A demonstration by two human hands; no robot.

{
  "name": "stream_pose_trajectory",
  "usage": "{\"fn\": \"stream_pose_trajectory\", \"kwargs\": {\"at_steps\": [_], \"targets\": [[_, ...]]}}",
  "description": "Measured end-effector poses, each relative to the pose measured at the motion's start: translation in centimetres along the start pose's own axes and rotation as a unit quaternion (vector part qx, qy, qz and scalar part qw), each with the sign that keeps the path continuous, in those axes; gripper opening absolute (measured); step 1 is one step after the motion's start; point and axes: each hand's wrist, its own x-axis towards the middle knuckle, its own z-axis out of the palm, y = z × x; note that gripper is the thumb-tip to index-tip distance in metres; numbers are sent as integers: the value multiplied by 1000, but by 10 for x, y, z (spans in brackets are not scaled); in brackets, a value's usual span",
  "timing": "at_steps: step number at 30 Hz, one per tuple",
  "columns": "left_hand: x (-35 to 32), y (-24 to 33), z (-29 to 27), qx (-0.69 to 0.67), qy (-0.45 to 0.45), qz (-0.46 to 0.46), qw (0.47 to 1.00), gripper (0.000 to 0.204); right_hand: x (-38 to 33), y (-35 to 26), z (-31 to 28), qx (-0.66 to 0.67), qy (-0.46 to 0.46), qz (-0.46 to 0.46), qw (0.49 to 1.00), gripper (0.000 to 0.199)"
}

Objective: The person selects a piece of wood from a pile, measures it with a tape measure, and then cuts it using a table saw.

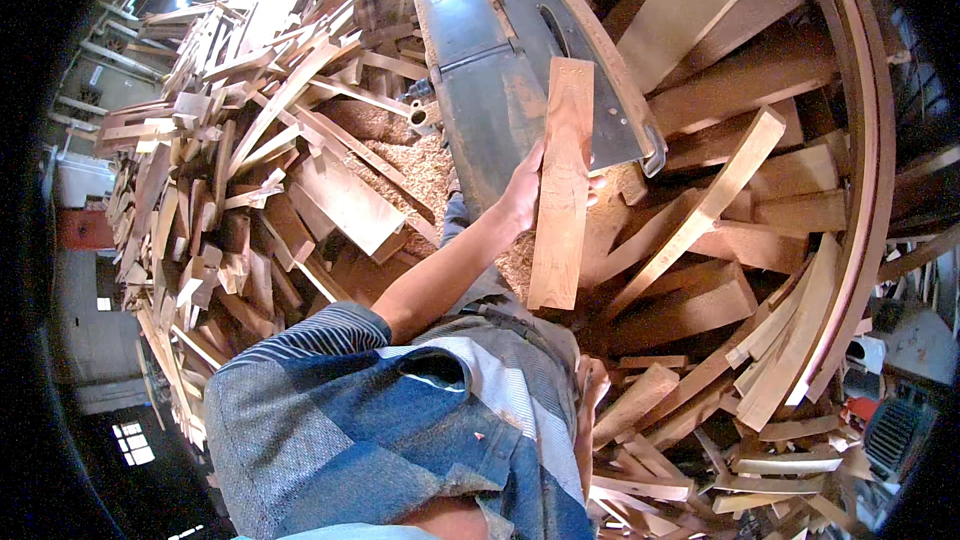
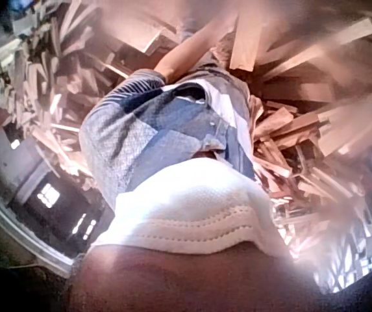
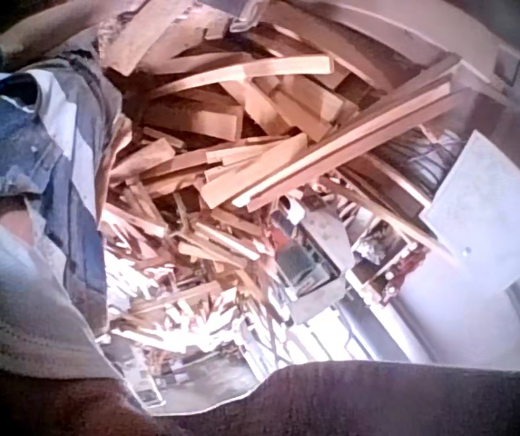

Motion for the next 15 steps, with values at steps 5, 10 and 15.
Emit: {"fn": "stream_pose_trajectory", "kwargs": {"at_steps": [5, 10, 15], "targets": [[3, 1, 1, -15, -11, -9, 1000, 83, 7, 12, -17, -71, -59, 62, 994, 31], [-3, 5, 4, -16, -20, 23, 999, 74, 4, 11, -32, -14, -45, 156, 987, 39], [3, 1, 4, 1, -11, 29, 1000, 68, -9, 20, -31, 77, -31, 263, 961, 38]]}}
